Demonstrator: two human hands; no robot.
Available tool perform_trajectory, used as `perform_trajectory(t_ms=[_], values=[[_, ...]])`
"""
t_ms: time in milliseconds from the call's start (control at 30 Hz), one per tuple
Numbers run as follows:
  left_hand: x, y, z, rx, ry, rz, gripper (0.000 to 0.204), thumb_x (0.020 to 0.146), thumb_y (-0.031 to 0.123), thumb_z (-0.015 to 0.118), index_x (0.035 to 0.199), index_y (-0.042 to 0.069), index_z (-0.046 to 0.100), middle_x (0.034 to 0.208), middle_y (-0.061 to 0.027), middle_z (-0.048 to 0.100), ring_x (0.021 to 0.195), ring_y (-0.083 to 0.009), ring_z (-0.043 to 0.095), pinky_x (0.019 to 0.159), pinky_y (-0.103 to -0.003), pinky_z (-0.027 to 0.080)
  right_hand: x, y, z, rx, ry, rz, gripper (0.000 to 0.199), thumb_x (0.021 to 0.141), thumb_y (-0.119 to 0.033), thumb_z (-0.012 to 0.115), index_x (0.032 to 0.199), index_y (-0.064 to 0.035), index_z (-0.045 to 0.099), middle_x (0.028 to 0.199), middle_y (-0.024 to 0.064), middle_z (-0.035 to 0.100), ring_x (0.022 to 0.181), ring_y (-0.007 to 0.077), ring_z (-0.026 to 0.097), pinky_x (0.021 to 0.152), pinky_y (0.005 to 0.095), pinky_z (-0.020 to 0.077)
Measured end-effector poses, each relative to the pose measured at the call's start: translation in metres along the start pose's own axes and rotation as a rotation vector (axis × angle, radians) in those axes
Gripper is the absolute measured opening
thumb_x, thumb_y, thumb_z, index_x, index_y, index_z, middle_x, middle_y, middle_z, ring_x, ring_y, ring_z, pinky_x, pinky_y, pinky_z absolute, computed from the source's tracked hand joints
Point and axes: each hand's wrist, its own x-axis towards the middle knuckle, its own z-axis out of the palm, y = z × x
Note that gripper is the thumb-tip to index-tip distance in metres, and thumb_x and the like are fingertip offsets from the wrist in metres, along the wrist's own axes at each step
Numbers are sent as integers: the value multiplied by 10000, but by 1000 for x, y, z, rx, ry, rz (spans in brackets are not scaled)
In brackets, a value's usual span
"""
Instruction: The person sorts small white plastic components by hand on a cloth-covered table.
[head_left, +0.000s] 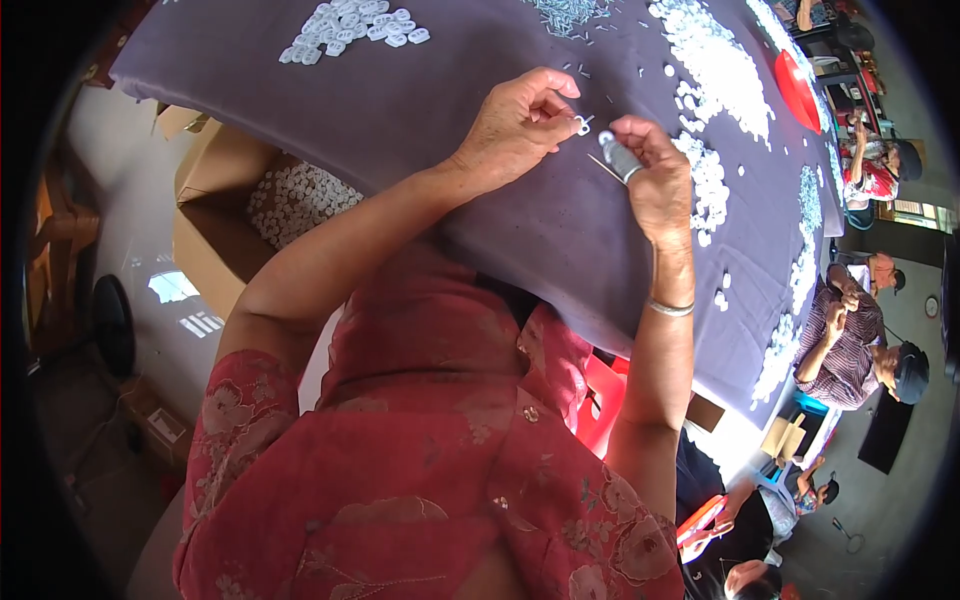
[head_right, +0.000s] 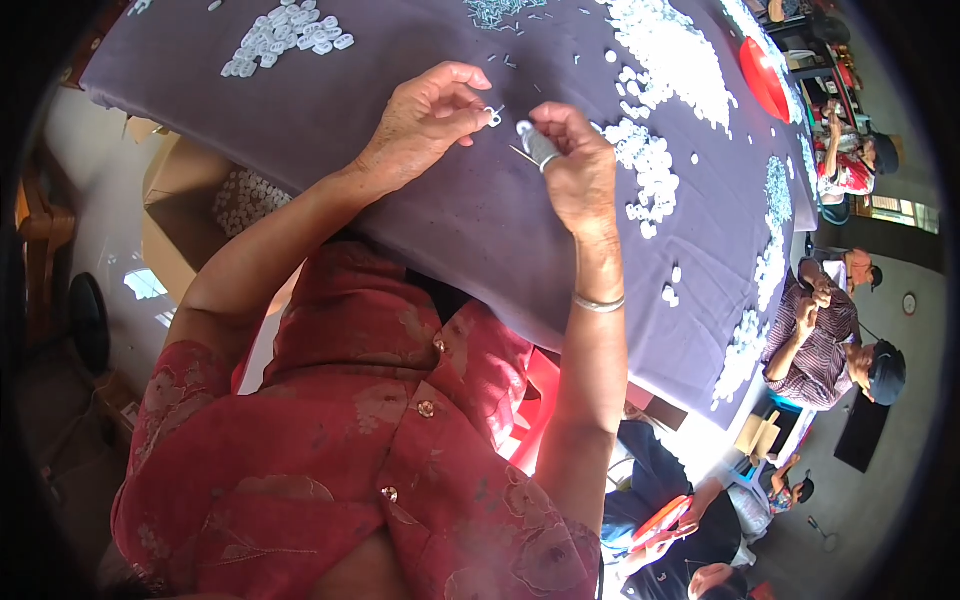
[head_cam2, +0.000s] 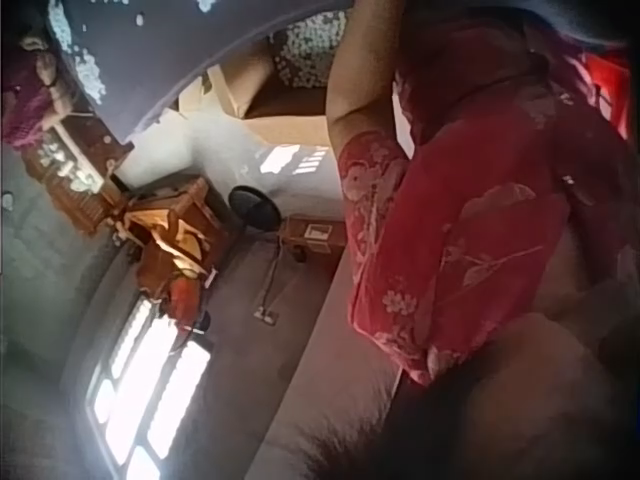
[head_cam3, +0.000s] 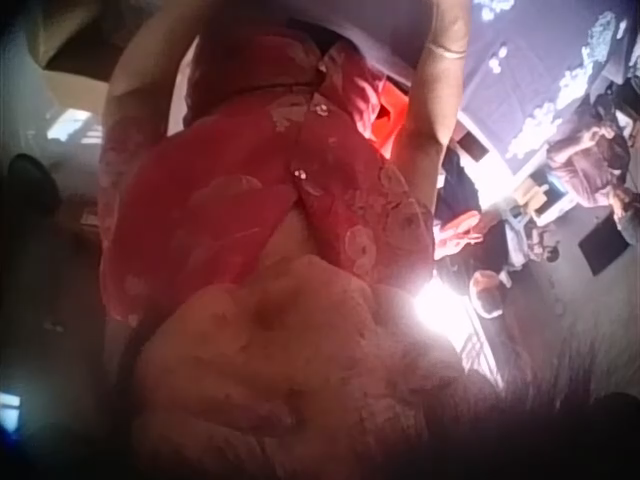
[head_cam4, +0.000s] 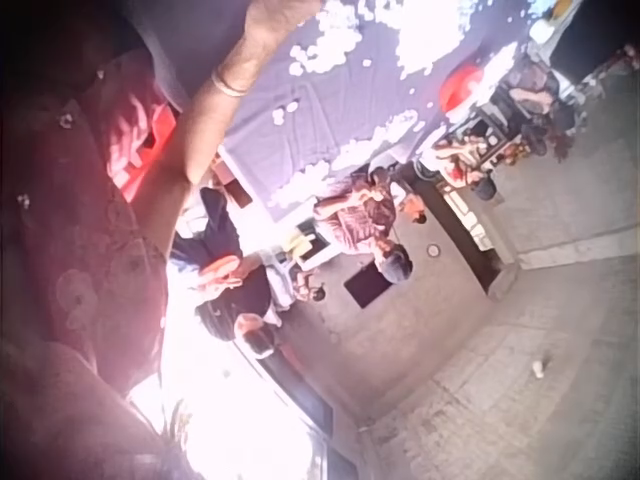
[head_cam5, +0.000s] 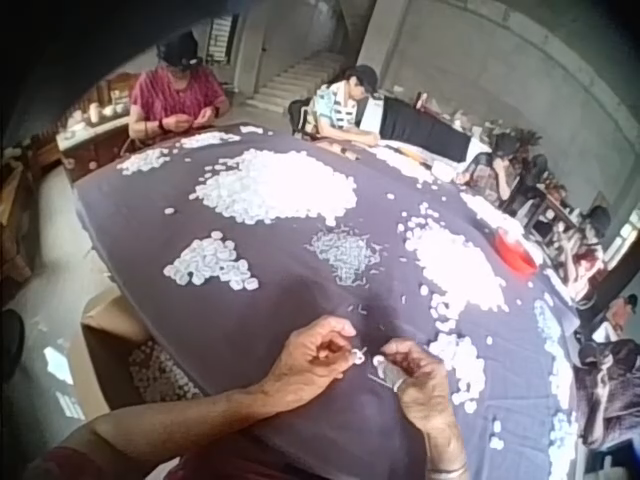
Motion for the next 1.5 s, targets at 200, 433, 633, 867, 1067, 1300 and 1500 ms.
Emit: perform_trajectory(t_ms=[200, 433, 633, 867, 1067, 1300, 1500], values=[[-1, 1, -1, 23, -17, -15, 249, 810, 58, 633, 1036, 42, 528, 796, -24, 580, 700, -61, 533, 587, -213, 461, 17, -9, 3, 470, -57, 9, 206, 789, 2, 646, 994, -13, 626, 884, 26, 631, 769, 72, 560, 656, 191, 460], [-2, 2, -1, 16, -6, 9, 246, 794, 32, 621, 1019, 18, 523, 771, -44, 589, 636, -61, 523, 553, -209, 447, 12, 0, 7, 586, -24, 91, 166, 808, -64, 645, 973, -46, 635, 960, 39, 617, 830, 128, 573, 668, 256, 476], [-2, 0, 0, -5, -9, 5, 254, 789, 28, 620, 1023, 15, 521, 766, -42, 590, 641, -59, 522, 556, -207, 444, 13, 4, 8, 615, -20, 72, 165, 808, -95, 653, 962, -38, 637, 968, 48, 617, 835, 146, 578, 663, 262, 478], [-2, 1, 0, 25, -19, -2, 261, 791, 25, 616, 1031, 15, 516, 765, -42, 590, 648, -57, 523, 567, -208, 444, 14, 6, 8, 606, -46, 48, 169, 806, -71, 647, 967, -19, 638, 945, 63, 621, 806, 138, 575, 655, 245, 474], [-2, 0, 0, 41, -25, 7, 254, 794, 30, 617, 1027, 17, 519, 766, -37, 595, 659, -57, 531, 585, -206, 453, 15, 5, 8, 548, -53, 29, 160, 793, -18, 640, 952, -11, 650, 911, 52, 628, 771, 113, 567, 657, 227, 469], [-2, -3, 0, 92, -16, 55, 252, 787, 39, 622, 1020, 17, 526, 769, -44, 609, 683, -69, 556, 621, -220, 470, 13, -6, 12, 396, -23, -22, 171, 772, 10, 651, 941, -13, 661, 864, 17, 638, 734, 70, 531, 657, 206, 434], [-2, -3, 1, 89, -14, 54, 253, 788, 36, 620, 1022, 19, 527, 771, -45, 612, 685, -70, 559, 633, -223, 474, 12, -8, 11, 376, -27, -32, 165, 778, 15, 641, 941, -6, 659, 862, 16, 635, 734, 71, 529, 658, 208, 427]])
